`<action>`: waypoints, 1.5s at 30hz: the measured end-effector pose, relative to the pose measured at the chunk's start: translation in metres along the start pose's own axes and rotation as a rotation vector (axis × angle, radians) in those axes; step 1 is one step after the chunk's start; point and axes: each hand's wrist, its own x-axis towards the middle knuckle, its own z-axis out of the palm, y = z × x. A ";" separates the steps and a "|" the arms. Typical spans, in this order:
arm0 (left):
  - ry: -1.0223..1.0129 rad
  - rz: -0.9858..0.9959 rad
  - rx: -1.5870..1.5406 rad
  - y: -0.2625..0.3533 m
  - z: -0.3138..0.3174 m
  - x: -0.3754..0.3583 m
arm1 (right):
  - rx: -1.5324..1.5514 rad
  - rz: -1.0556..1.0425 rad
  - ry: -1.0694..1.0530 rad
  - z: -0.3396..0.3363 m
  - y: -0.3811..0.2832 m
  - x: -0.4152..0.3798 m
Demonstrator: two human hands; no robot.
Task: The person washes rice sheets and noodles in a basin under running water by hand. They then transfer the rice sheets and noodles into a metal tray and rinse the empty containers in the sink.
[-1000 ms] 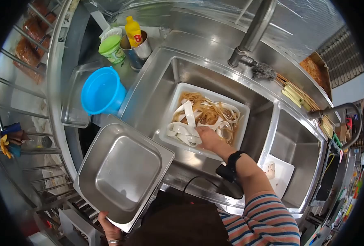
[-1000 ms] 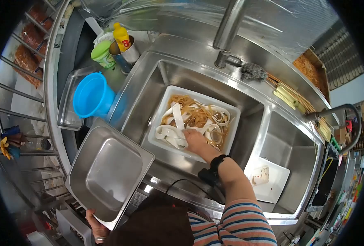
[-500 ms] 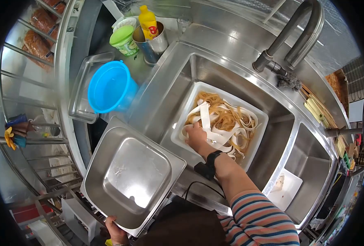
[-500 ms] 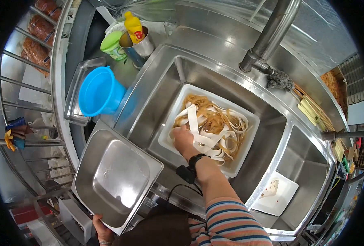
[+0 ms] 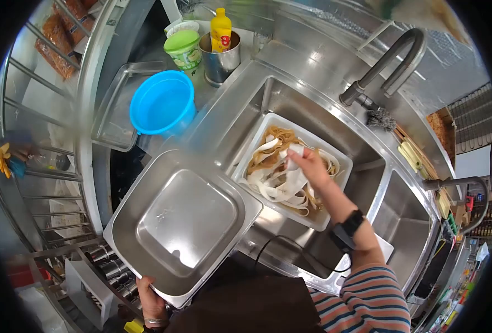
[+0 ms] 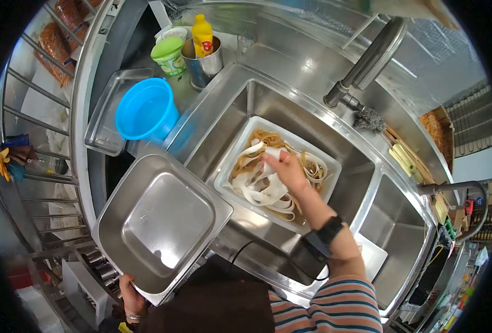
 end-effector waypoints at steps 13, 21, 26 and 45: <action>-0.403 0.054 0.066 0.027 0.018 0.045 | 0.020 -0.701 0.361 0.016 -0.342 -0.142; -0.502 0.059 0.066 0.036 0.026 0.059 | -0.110 -1.048 0.536 0.034 -0.448 -0.182; -0.502 0.039 0.058 0.029 0.027 0.072 | -0.201 -0.756 0.379 -0.011 -0.384 -0.152; -0.566 0.006 0.099 0.031 0.036 0.070 | -0.083 -0.805 0.310 0.002 -0.431 -0.144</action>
